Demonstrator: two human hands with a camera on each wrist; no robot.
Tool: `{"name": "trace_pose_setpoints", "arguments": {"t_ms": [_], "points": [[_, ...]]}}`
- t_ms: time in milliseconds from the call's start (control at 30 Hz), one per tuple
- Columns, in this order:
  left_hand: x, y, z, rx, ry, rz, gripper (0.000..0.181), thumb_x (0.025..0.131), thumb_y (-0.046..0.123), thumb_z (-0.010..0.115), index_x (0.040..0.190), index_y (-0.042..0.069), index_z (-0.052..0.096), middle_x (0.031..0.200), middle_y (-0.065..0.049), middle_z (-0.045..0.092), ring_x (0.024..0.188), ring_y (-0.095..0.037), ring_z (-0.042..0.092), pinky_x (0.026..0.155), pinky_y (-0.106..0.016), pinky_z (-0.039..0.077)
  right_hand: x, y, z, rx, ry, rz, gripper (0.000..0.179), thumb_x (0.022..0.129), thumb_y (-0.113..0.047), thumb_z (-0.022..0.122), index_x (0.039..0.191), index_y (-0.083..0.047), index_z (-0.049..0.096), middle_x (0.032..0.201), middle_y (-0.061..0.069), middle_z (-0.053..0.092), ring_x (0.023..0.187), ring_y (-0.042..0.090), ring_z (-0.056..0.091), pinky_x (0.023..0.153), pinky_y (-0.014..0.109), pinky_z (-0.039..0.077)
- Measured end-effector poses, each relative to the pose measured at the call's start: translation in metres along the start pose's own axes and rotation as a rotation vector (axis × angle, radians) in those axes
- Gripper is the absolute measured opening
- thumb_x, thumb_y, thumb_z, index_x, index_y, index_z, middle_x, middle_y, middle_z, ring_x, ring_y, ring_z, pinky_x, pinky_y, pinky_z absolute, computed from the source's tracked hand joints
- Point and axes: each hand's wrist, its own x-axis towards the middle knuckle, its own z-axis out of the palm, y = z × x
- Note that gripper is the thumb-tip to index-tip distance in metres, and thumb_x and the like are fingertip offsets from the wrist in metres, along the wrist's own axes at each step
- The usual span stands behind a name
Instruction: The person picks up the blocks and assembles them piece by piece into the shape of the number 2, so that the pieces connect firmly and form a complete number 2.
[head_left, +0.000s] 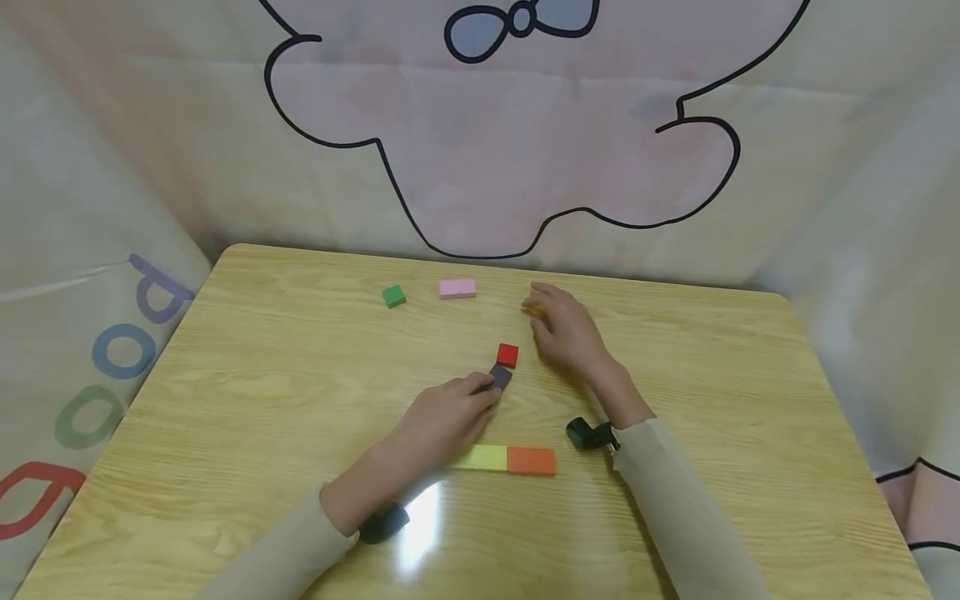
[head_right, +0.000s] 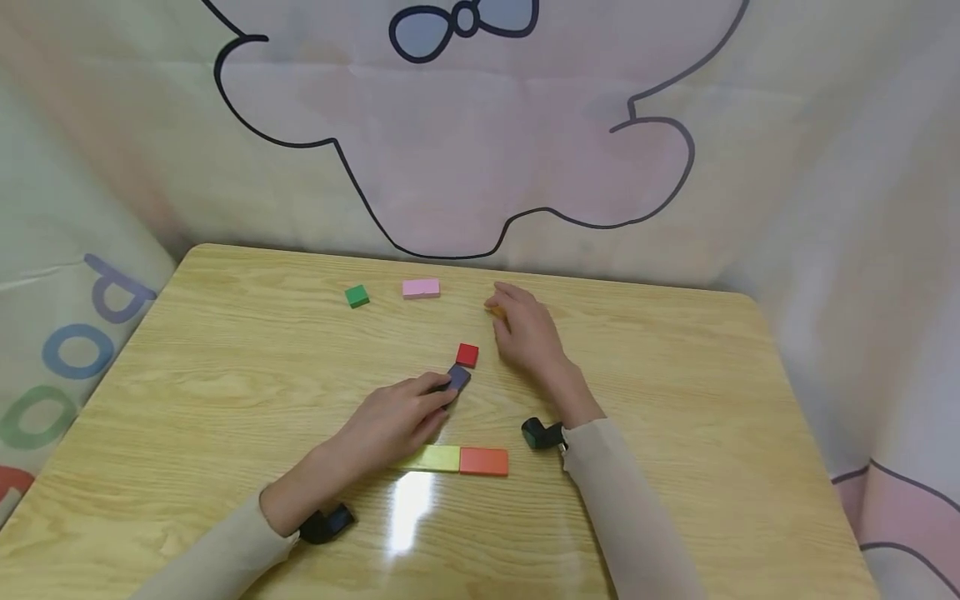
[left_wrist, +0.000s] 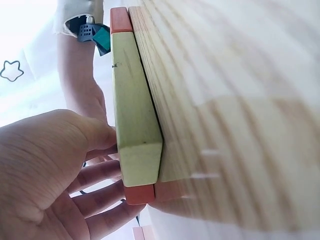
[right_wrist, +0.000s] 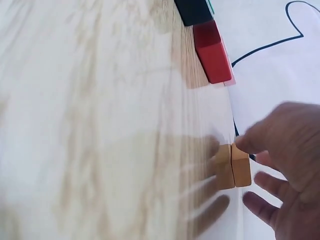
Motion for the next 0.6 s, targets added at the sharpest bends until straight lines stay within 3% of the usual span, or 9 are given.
{"name": "trace_pose_setpoints", "arguments": {"t_ms": [100,300,600], "points": [[-0.0013,0.0005,-0.0012,-0.003,-0.001,-0.002,0.033,0.107,0.026,0.064,0.136,0.014,0.073,0.139,-0.005,0.069,0.119,-0.022,0.073,0.096,-0.037,0.063,-0.0004,0.0012,-0.0005,-0.018,-0.039,-0.046,0.035,0.101,-0.006,0.058,0.134,-0.002,0.068,0.159,0.018,0.054,0.151,0.036,0.048,0.126,0.054,0.038],[-0.0017,0.0010,-0.0015,0.001,-0.001,0.001,0.033,0.107,0.026,0.063,0.136,0.014,0.072,0.140,-0.005,0.068,0.119,-0.022,0.073,0.097,-0.037,0.063,-0.0028,0.0009,-0.0037,-0.050,-0.048,-0.060,0.041,0.099,-0.001,0.052,0.137,-0.002,0.067,0.152,0.021,0.058,0.145,0.040,0.053,0.124,0.054,0.041],[-0.0017,0.0014,-0.0006,-0.009,0.001,0.001,0.034,0.108,0.028,0.062,0.137,0.014,0.072,0.142,-0.006,0.068,0.122,-0.023,0.072,0.099,-0.038,0.062,-0.0048,0.0007,-0.0086,-0.072,-0.060,-0.038,0.037,0.104,-0.010,0.061,0.141,-0.004,0.064,0.142,0.019,0.064,0.135,0.039,0.059,0.116,0.055,0.047]]}}
